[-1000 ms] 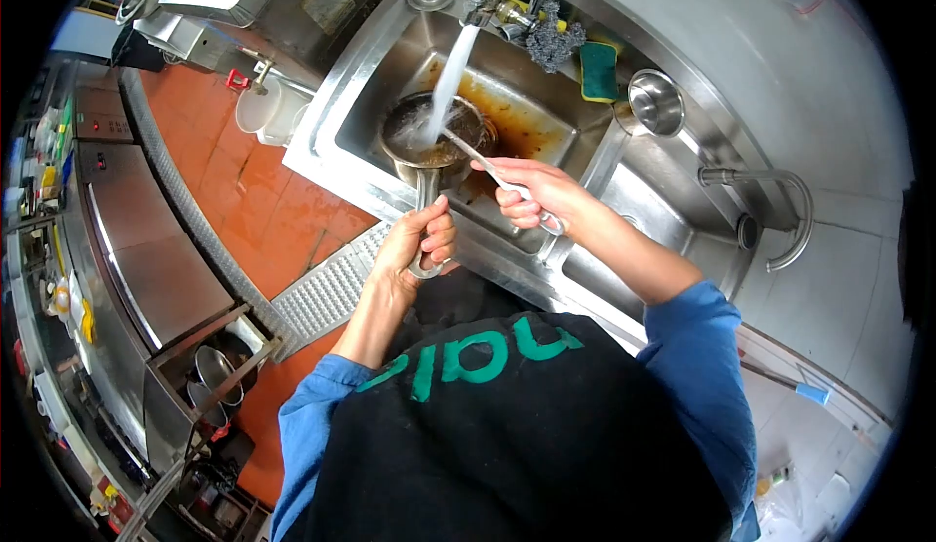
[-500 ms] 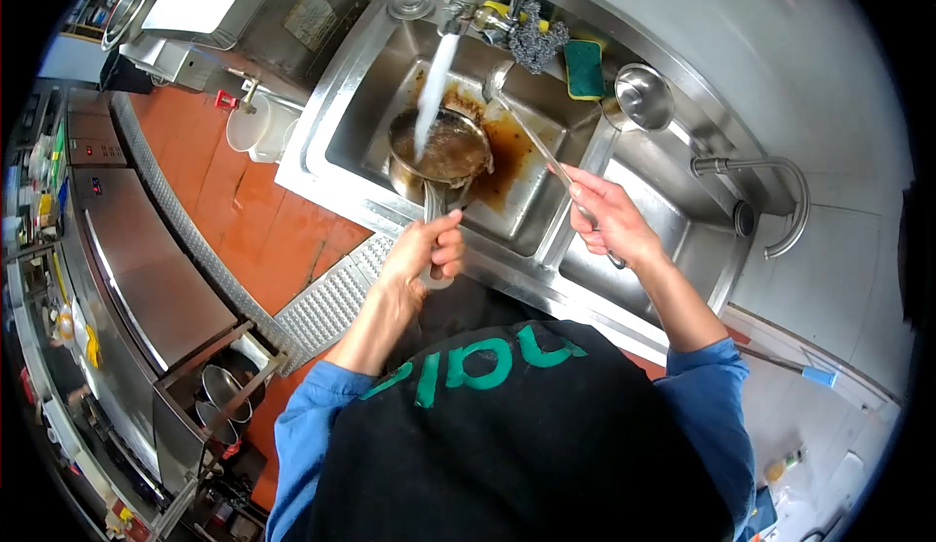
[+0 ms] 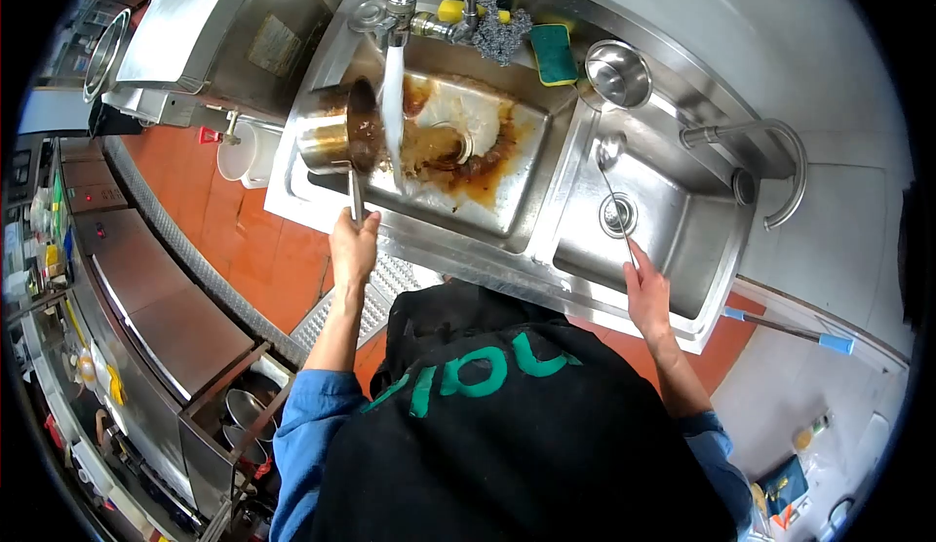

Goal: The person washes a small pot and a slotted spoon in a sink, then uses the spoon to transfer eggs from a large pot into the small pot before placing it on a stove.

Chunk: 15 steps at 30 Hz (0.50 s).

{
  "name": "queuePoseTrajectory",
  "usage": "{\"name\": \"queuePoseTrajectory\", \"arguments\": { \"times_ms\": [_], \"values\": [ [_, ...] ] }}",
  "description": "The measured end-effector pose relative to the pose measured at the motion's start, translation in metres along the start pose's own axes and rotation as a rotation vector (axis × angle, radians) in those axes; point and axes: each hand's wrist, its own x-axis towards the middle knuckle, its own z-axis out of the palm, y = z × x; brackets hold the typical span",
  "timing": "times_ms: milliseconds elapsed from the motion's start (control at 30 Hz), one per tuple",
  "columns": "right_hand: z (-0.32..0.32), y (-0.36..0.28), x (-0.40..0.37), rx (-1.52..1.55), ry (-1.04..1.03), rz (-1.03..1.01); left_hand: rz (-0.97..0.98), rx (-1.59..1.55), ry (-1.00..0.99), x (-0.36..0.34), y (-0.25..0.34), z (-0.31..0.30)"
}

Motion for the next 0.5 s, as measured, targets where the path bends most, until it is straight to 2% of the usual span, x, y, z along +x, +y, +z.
{"name": "queuePoseTrajectory", "arguments": {
  "times_ms": [67, 100, 133, 200, 233, 267, 333, 367, 400, 433, 500],
  "values": [
    [0.026, 0.046, 0.002, -0.118, 0.044, -0.072, 0.002, 0.077, 0.054, 0.002, 0.013, -0.017],
    [0.028, 0.048, 0.006, -0.19, -0.019, 0.019, 0.022, 0.159, 0.113, 0.004, 0.016, -0.023],
    [0.033, 0.053, 0.011, -0.188, -0.015, 0.024, 0.043, 0.242, 0.172, 0.007, 0.017, -0.029],
    [0.041, 0.062, 0.027, -0.441, -0.191, 0.058, 0.075, 0.317, 0.252, 0.011, 0.024, -0.044],
    [0.038, 0.048, 0.034, -0.627, -0.231, -0.03, 0.121, 0.288, 0.29, 0.014, 0.02, -0.051],
    [0.034, 0.034, 0.044, -0.732, -0.047, -0.287, 0.165, 0.259, 0.33, 0.015, 0.018, -0.055],
    [0.019, -0.021, 0.087, -0.428, 0.127, -0.506, 0.126, 0.115, 0.249, 0.014, 0.023, -0.067],
    [0.02, -0.044, 0.118, -0.296, 0.195, -0.581, -0.001, -0.106, 0.163, 0.008, 0.035, -0.072],
    [0.025, -0.071, 0.149, -0.25, 0.313, -0.641, -0.13, -0.328, 0.076, 0.0, 0.052, -0.077],
    [0.02, -0.113, 0.17, -0.217, 0.406, -0.691, -0.132, -0.328, 0.085, -0.008, 0.065, -0.081],
    [0.042, -0.136, 0.236, -0.418, 0.503, -0.566, -0.33, -0.889, -0.145, -0.025, 0.081, -0.092]
  ]
}}
